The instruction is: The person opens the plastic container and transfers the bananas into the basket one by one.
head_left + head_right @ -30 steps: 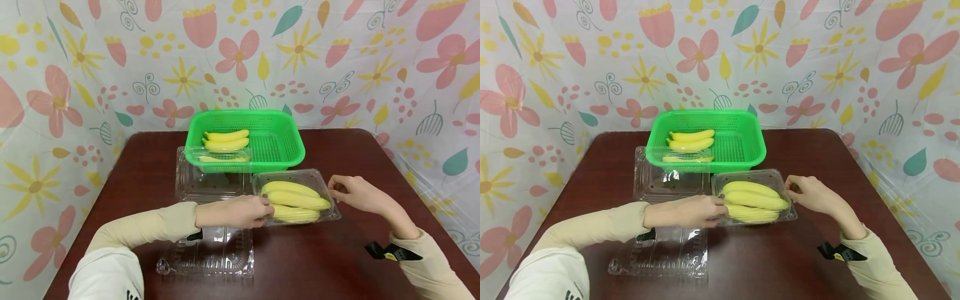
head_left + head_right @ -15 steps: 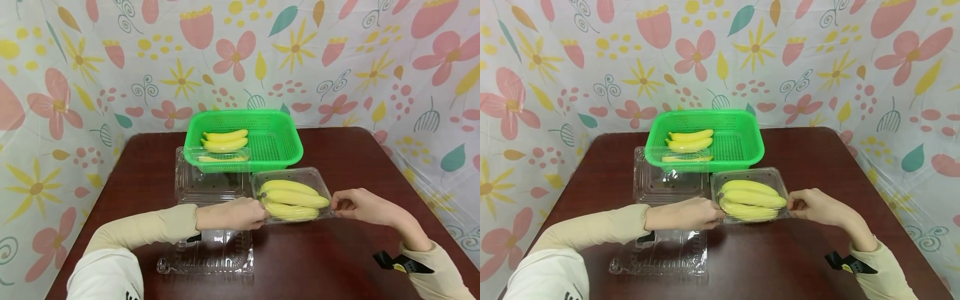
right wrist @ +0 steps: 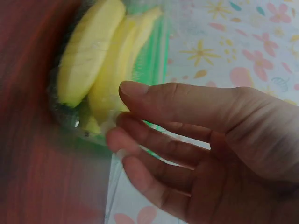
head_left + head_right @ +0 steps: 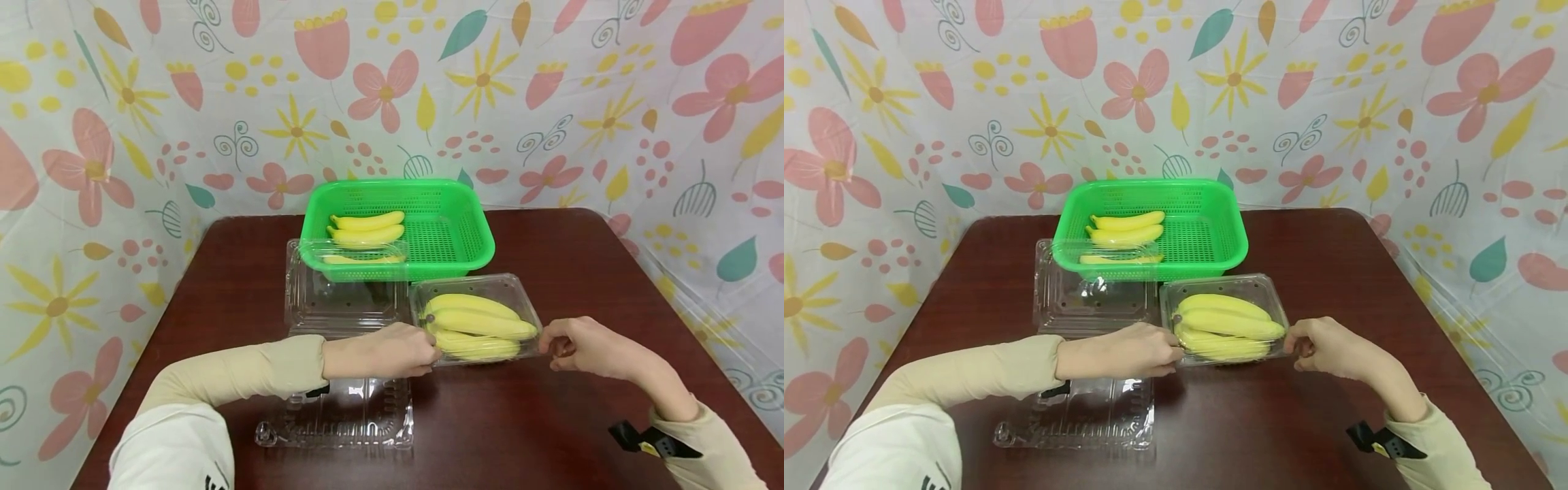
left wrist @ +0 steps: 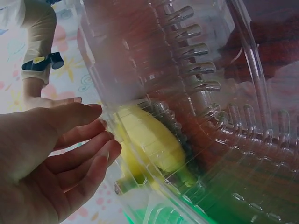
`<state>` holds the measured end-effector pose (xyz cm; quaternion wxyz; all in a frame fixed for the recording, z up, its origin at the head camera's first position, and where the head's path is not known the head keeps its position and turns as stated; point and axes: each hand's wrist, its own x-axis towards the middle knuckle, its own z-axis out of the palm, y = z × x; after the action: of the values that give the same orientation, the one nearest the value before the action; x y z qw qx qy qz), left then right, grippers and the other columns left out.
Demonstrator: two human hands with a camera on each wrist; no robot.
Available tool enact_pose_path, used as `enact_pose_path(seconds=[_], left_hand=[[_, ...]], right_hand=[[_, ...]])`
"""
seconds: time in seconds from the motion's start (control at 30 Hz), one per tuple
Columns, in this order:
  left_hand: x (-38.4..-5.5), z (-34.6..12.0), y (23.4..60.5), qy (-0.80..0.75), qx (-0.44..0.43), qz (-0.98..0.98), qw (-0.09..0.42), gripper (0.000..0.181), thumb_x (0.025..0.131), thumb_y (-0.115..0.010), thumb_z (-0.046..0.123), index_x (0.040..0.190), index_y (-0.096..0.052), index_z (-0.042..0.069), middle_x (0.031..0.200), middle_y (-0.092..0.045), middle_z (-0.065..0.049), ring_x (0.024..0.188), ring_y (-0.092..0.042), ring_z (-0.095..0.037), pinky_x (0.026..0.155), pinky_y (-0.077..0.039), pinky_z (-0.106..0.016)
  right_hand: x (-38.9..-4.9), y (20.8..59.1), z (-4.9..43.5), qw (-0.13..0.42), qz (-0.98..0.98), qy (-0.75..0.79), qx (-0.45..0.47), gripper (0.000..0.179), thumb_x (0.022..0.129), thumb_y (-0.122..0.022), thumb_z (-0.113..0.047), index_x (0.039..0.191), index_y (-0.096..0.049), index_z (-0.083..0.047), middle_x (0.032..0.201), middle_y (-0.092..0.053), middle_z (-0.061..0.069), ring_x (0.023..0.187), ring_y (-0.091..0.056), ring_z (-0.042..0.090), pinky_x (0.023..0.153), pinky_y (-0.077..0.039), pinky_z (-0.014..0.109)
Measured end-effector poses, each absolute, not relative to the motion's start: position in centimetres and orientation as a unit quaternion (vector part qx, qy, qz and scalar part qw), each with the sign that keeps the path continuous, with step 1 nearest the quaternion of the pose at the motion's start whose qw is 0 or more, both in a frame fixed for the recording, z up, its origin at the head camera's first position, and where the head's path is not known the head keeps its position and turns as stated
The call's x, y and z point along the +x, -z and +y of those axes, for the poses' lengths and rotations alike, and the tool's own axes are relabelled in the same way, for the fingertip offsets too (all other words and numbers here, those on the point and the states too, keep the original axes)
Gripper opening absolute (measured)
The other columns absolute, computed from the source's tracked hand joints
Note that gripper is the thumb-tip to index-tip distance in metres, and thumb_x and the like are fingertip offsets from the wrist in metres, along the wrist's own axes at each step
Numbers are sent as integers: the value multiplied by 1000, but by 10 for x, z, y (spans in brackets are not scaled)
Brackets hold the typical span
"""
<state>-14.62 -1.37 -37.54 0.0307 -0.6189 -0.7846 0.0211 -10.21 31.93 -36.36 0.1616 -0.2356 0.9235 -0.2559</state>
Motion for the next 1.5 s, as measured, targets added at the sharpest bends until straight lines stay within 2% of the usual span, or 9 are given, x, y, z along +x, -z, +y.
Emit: enact_pose_path(seconds=[0.23,0.43,0.63,0.87,1.07,1.17,1.27,1.4,1.5], left_hand=[[-146,-13,378,-25,-622,-781,51,17,90,-53,15,76,-63,17,69,-55,8,55,-43,-1,45,-33,-7],[-145,-11,375,-36,-626,-778,44,26,80,-49,0,62,-57,17,66,-54,7,53,-39,-1,41,-30,-6],[-142,-7,375,-63,-633,-768,77,21,74,-54,0,66,-61,18,68,-59,8,60,-49,-4,49,-40,-10],[-138,-9,377,-103,-646,-740,156,32,70,-51,-6,58,-48,24,54,-41,13,50,-33,-2,44,-35,-12],[-140,-10,379,-58,-658,-734,158,34,58,-44,-11,54,-33,22,55,-28,10,51,-24,-3,43,-24,-13],[-140,-10,379,-48,-660,-735,148,34,58,-44,-11,55,-32,21,55,-29,10,51,-24,-3,43,-23,-12],[-141,-10,379,-55,-657,-737,151,33,61,-45,-10,55,-37,21,55,-32,10,50,-25,-2,42,-24,-12],[-142,-9,380,-73,-652,-738,160,31,63,-47,-9,56,-44,22,56,-42,11,49,-28,-2,41,-28,-12],[-143,-9,380,-86,-651,-735,168,31,61,-48,-8,56,-47,22,57,-49,11,50,-29,-2,41,-29,-12]], right_hand=[[-100,376,319,63,938,222,-260,29,69,-75,0,83,-60,-21,79,-57,-7,68,-49,-3,54,-46,18],[-101,385,318,-58,932,170,-316,34,60,-80,2,77,-64,-24,81,-57,-12,66,-53,-1,52,-47,17],[-104,390,317,-162,910,106,-366,36,49,-85,-2,72,-67,-23,79,-61,-12,72,-58,5,60,-44,11],[-103,389,317,-175,898,94,-392,37,46,-85,1,71,-68,-21,80,-64,-9,78,-59,8,65,-46,14],[-103,387,316,-160,897,111,-396,38,48,-83,2,72,-67,-22,82,-64,-8,77,-60,8,64,-45,11],[-103,386,317,-148,900,114,-394,35,51,-83,1,74,-68,-21,84,-65,-8,76,-61,7,63,-45,10],[-102,385,317,-138,903,113,-390,10,76,-74,-31,75,-69,-22,85,-64,-9,76,-61,6,62,-45,9],[-101,386,315,-140,903,115,-390,54,89,-25,-50,75,-68,-20,85,-63,-8,73,-59,5,60,-43,8],[-101,387,314,-145,897,121,-399,42,91,-39,-46,75,-67,-19,84,-63,-7,72,-59,4,58,-43,9]])
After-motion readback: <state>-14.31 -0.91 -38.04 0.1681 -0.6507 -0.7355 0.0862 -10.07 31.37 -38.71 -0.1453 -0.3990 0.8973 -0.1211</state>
